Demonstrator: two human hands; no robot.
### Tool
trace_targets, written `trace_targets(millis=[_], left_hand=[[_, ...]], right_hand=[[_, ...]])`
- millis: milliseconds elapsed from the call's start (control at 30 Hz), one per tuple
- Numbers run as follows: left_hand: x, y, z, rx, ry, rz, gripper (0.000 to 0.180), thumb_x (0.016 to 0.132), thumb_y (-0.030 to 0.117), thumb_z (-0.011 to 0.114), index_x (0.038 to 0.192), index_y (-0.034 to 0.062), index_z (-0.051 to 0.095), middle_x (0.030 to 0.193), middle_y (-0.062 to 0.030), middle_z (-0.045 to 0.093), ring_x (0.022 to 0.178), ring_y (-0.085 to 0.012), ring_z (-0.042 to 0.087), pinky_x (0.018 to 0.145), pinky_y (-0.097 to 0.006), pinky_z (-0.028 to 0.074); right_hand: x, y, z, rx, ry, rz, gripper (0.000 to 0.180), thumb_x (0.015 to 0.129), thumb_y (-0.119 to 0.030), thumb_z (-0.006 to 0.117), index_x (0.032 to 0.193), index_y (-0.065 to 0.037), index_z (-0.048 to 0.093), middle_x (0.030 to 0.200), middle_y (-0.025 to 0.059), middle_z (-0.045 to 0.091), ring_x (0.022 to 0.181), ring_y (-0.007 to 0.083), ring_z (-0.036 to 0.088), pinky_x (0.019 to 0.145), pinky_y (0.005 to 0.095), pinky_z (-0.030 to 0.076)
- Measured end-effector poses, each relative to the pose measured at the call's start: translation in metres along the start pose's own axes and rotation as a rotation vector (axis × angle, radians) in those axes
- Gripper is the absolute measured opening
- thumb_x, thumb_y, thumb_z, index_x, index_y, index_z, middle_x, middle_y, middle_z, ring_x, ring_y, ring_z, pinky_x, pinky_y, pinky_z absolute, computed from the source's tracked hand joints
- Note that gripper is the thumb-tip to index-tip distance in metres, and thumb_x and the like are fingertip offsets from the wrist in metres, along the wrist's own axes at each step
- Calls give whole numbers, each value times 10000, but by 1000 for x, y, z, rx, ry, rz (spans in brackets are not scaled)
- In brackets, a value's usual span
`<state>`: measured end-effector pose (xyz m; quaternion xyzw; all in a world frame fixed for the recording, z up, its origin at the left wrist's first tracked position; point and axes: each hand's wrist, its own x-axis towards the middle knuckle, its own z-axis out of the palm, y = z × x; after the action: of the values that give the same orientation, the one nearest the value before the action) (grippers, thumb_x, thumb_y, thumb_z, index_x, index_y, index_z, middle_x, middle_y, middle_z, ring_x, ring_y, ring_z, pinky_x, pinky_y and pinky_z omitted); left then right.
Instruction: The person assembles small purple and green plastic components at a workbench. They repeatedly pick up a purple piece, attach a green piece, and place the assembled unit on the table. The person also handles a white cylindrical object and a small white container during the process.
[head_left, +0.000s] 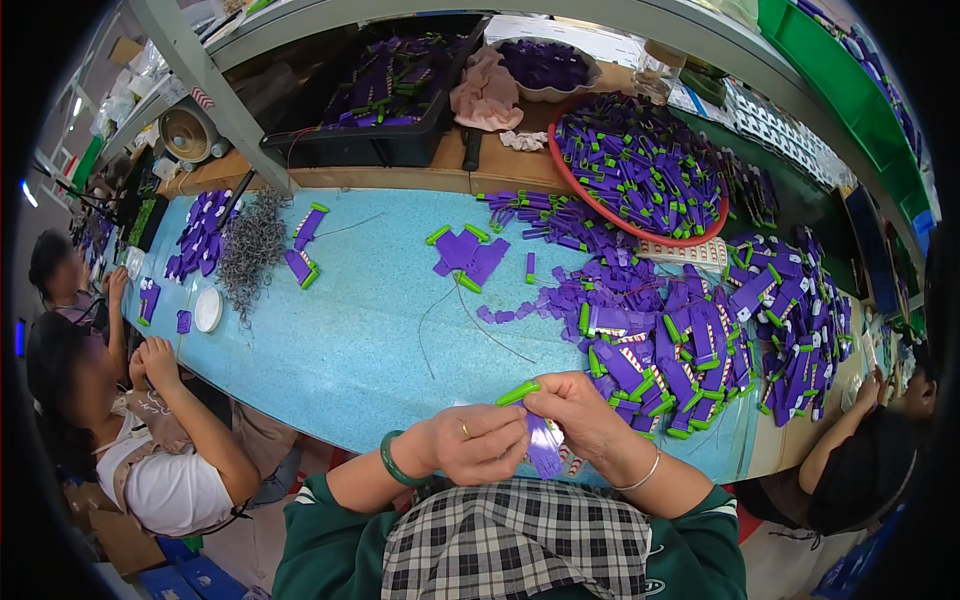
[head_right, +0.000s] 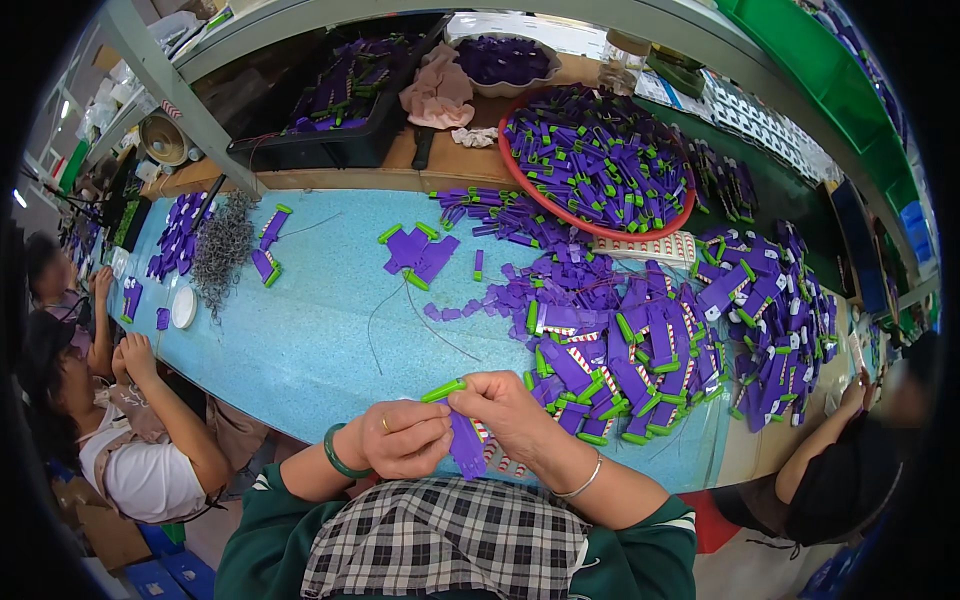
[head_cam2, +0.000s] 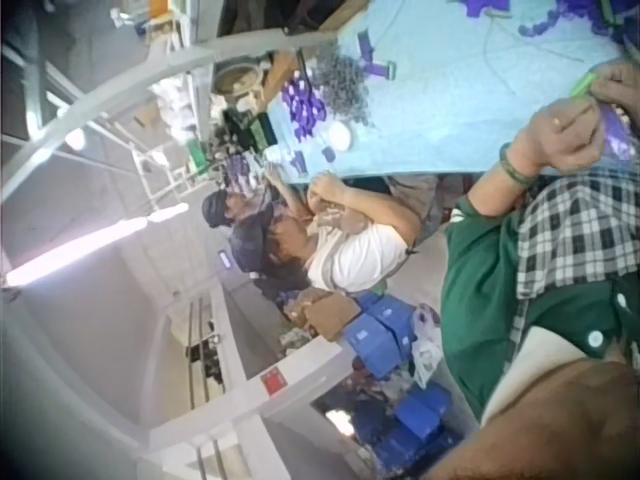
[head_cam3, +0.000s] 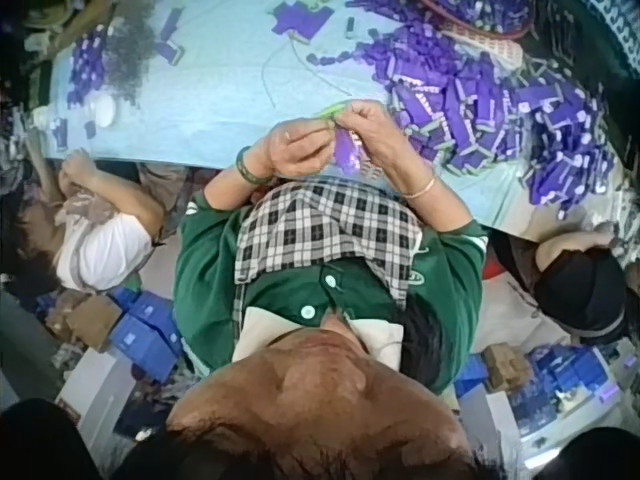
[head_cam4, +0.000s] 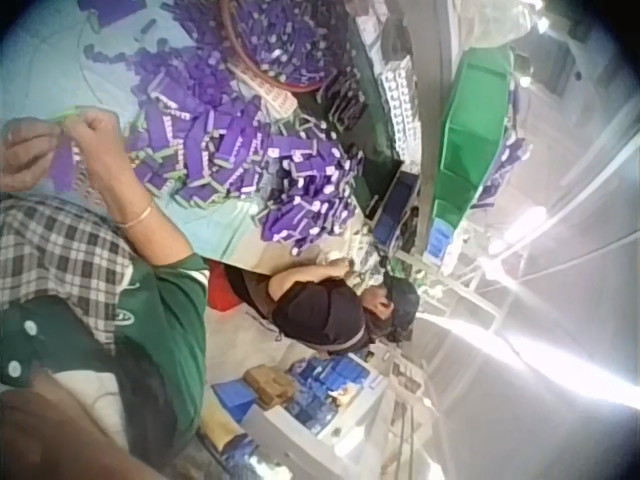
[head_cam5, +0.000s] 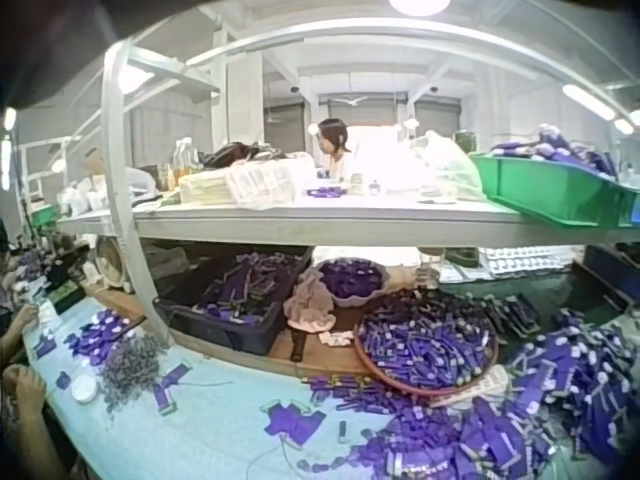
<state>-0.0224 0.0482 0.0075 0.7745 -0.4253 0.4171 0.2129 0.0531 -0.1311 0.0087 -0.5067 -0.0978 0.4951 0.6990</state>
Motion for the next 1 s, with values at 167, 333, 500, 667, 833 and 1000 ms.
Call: trace_targets(millis=[167,333,500,667,833,1000], left_hand=[[2,-1,-2,43,-29,-46,142,674,-33,663,764,29,571,918,-124,602,845,-264,636,652,-285,584],[-2,-2,3,-32,-17,-151,136,682,-32,660,778,21,580,906,-130,601,819,-274,635,664,-318,577],[2,-2,20,-358,209,-619,108,735,-2,673,815,4,601,861,-112,605,743,-255,629,636,-314,531],[22,-38,30,-699,-191,-1016,153,758,-13,670,898,13,615,874,-104,609,750,-214,594,652,-305,485],[19,-126,54,214,-484,-460,141,749,34,620,889,37,610,1061,-139,567,976,-278,568,769,-363,491],[1,-156,64,158,-453,-482,161,711,12,643,861,38,591,1065,-141,567,1070,-303,547,852,-373,474]], right_hand=[[-13,1,10,199,-31,209,236,933,-211,558,846,-25,674,782,13,643,695,53,550,638,220,448],[-34,9,-23,-14,-253,193,201,912,-183,569,848,-14,656,776,40,644,748,97,581,675,250,466],[-28,3,-15,-407,264,-542,109,848,-74,618,922,6,616,918,82,633,856,144,593,761,287,490],[-18,8,-28,-311,286,-523,173,863,1,571,1036,-5,568,960,66,594,882,147,597,793,308,526],[-13,14,-38,26,323,-432,196,899,32,500,1091,0,520,997,49,558,896,117,581,794,336,573],[-19,15,-37,-263,293,-515,340,863,76,523,1201,41,540,1031,56,500,908,122,563,767,300,581]])
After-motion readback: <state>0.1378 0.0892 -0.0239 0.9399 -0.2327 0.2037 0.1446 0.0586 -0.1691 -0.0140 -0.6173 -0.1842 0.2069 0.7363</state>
